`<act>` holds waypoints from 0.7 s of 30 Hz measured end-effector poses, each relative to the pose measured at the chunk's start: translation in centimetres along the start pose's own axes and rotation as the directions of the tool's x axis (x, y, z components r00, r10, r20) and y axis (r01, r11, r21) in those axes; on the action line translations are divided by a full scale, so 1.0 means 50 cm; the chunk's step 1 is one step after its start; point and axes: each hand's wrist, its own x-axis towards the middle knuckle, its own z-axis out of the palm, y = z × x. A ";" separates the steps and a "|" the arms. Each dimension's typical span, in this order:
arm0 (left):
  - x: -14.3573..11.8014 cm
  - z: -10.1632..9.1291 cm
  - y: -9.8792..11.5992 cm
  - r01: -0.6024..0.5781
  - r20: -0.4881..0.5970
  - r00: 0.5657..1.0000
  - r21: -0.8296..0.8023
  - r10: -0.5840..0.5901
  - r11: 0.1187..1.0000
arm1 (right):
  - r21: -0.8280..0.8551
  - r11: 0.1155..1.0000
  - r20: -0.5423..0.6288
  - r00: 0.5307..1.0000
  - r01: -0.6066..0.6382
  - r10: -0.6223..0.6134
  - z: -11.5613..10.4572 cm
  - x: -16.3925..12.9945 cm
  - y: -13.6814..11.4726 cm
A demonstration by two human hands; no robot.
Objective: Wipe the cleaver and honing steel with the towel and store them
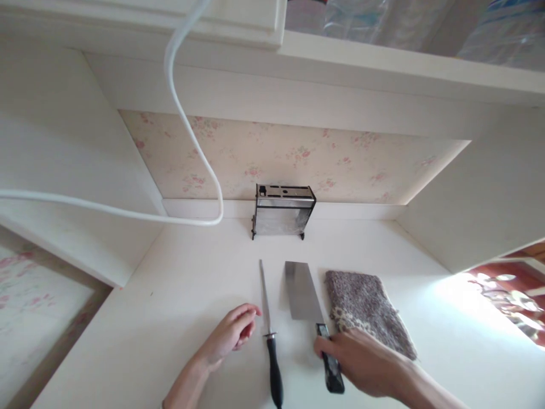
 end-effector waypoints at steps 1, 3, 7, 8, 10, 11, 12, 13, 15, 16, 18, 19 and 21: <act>0.001 0.000 -0.001 -0.005 -0.009 1.000 0.009 0.005 1.000 | 0.064 0.998 -0.062 0.998 -0.001 0.005 -0.020 -0.005 0.001; 0.001 0.001 -0.002 -0.012 -0.023 1.000 0.026 0.012 1.000 | 0.217 0.976 -0.214 0.975 -0.014 0.061 -0.061 -0.009 0.008; 0.000 0.003 0.001 -0.010 0.003 1.000 0.013 0.010 1.000 | 0.523 0.849 -0.500 0.781 -0.072 0.374 -0.123 0.004 0.029; -0.001 0.003 0.001 -0.011 0.004 1.000 0.001 0.011 1.000 | 0.598 0.797 -0.521 0.718 -0.078 0.461 -0.137 0.008 0.034; -0.002 0.000 -0.001 -0.018 -0.011 1.000 -0.025 0.018 1.000 | 0.736 0.676 -0.514 0.616 -0.040 0.597 -0.167 0.011 0.043; -0.003 -0.002 -0.003 -0.026 -0.024 0.999 -0.038 0.025 0.999 | 0.787 0.617 -0.505 0.581 0.006 0.638 -0.185 0.010 0.047; -0.004 -0.003 -0.004 -0.035 -0.038 0.999 -0.049 0.034 0.998 | 0.816 0.574 -0.509 0.551 0.066 0.661 -0.204 0.006 0.050; -0.005 -0.005 -0.006 -0.042 -0.049 0.998 -0.058 0.039 0.997 | 0.825 0.550 -0.530 0.516 0.130 0.673 -0.225 0.001 0.053; -0.004 -0.006 -0.010 -0.051 -0.063 0.997 -0.064 0.047 0.997 | 0.785 0.568 -0.616 0.417 0.249 0.668 -0.270 -0.010 0.060; -0.003 -0.006 -0.012 -0.055 -0.066 0.996 -0.063 0.051 0.996 | 0.746 0.594 -0.666 0.360 0.301 0.654 -0.294 -0.013 0.065; 0.000 -0.005 -0.015 -0.064 -0.066 0.996 -0.056 0.060 0.996 | 0.662 0.634 -0.745 0.253 0.401 0.617 -0.341 -0.014 0.076; 0.002 -0.005 -0.016 -0.068 -0.065 0.996 -0.052 0.064 0.996 | 0.629 0.640 -0.767 0.219 0.442 0.603 -0.365 -0.012 0.083; 0.003 -0.004 -0.017 -0.071 -0.071 0.995 -0.048 0.068 0.996 | 0.601 0.628 -0.782 0.204 0.494 0.588 -0.410 0.000 0.099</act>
